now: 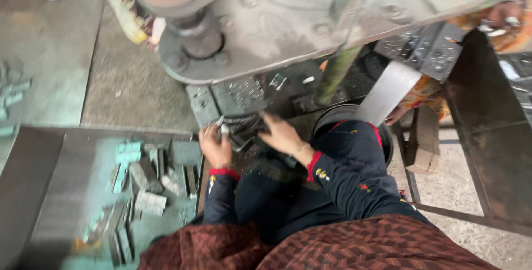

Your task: The person positions metal hinge components into a pressing machine and operates a foot pedal to assemble them, periodically clearing finished parts into a metal bin.

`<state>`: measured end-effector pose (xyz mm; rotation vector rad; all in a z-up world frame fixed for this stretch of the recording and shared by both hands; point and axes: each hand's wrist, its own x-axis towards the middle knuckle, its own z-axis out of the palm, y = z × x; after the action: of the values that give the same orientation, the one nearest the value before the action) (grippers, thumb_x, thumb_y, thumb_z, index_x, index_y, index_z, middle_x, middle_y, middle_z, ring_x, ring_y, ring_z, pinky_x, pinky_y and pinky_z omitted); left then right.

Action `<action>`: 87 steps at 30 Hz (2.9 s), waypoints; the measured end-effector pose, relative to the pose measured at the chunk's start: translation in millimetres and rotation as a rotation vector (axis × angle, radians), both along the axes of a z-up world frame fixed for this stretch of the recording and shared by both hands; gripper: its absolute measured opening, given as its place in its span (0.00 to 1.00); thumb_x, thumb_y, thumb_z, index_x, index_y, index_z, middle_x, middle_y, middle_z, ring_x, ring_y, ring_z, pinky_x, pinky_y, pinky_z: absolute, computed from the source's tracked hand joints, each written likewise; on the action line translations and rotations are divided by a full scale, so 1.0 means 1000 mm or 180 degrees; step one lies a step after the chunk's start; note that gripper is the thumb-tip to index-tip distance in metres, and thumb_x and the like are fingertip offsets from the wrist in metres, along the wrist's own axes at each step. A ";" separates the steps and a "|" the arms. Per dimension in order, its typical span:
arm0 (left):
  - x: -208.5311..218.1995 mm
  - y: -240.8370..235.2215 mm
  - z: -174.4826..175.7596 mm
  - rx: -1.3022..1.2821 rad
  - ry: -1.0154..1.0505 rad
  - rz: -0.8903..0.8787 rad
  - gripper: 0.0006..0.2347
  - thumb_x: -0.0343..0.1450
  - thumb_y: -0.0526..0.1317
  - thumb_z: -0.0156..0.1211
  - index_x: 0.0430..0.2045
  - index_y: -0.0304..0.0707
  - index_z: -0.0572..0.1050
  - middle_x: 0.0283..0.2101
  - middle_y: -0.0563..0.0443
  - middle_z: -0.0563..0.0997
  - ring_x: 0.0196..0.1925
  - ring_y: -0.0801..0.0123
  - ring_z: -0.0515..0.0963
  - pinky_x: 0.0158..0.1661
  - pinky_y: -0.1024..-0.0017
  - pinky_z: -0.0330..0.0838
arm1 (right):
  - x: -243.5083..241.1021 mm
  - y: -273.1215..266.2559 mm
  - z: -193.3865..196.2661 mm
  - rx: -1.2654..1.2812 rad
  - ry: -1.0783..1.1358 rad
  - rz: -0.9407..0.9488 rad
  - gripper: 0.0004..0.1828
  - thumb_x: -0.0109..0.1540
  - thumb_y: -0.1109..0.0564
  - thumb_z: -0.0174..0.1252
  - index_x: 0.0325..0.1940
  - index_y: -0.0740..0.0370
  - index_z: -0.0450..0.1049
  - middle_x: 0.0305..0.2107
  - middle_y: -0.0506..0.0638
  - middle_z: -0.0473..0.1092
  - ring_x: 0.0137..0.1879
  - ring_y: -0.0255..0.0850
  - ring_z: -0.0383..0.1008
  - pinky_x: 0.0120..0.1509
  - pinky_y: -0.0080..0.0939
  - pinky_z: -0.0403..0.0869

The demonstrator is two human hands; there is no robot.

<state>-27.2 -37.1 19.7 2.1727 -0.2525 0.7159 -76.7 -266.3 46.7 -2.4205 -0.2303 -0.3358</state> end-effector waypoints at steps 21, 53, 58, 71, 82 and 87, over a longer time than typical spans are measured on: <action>0.001 -0.032 -0.026 0.2064 0.0767 0.0271 0.22 0.69 0.48 0.61 0.56 0.38 0.75 0.64 0.48 0.73 0.71 0.49 0.63 0.66 0.37 0.51 | 0.046 0.043 -0.010 -0.0785 -0.0499 0.0752 0.22 0.57 0.65 0.58 0.56 0.60 0.71 0.47 0.52 0.69 0.58 0.51 0.73 0.56 0.47 0.78; 0.089 0.002 -0.070 0.3043 0.0630 0.0553 0.14 0.71 0.44 0.60 0.49 0.52 0.83 0.66 0.62 0.76 0.80 0.57 0.61 0.72 0.39 0.45 | -0.080 0.007 -0.062 -0.0458 0.1268 0.0045 0.42 0.53 0.60 0.59 0.72 0.68 0.58 0.35 0.69 0.74 0.35 0.63 0.78 0.36 0.59 0.77; 0.107 0.002 -0.065 0.2813 0.0652 0.0460 0.20 0.67 0.44 0.61 0.56 0.55 0.81 0.68 0.61 0.76 0.79 0.54 0.59 0.71 0.36 0.42 | -0.056 0.017 -0.037 -0.0708 0.1321 0.0229 0.37 0.56 0.57 0.58 0.69 0.70 0.61 0.33 0.66 0.76 0.37 0.61 0.80 0.38 0.58 0.77; 0.086 0.011 -0.078 0.2788 0.0296 0.0497 0.19 0.72 0.48 0.58 0.57 0.52 0.79 0.67 0.62 0.76 0.79 0.53 0.58 0.73 0.35 0.43 | -0.080 0.009 -0.067 -0.0591 0.1199 0.0133 0.43 0.54 0.59 0.58 0.73 0.69 0.57 0.37 0.68 0.73 0.37 0.61 0.78 0.39 0.57 0.77; 0.120 0.005 -0.073 0.3154 0.0690 0.0522 0.20 0.71 0.48 0.56 0.59 0.56 0.78 0.69 0.63 0.73 0.82 0.54 0.55 0.72 0.35 0.41 | -0.079 0.007 -0.048 -0.0715 0.1052 0.0201 0.39 0.55 0.60 0.56 0.71 0.72 0.62 0.34 0.67 0.75 0.34 0.59 0.79 0.35 0.54 0.77; 0.116 0.005 -0.071 0.3189 0.0858 0.0426 0.16 0.73 0.49 0.55 0.55 0.54 0.80 0.72 0.62 0.72 0.82 0.53 0.54 0.71 0.35 0.41 | -0.079 0.014 -0.056 -0.0544 0.1320 0.0066 0.39 0.54 0.61 0.55 0.72 0.69 0.61 0.35 0.67 0.75 0.36 0.61 0.78 0.36 0.57 0.76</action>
<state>88.4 -31.7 -51.5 3.2274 -0.3772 0.3712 -156.0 -252.3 -9.2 -2.5865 -0.1006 0.2057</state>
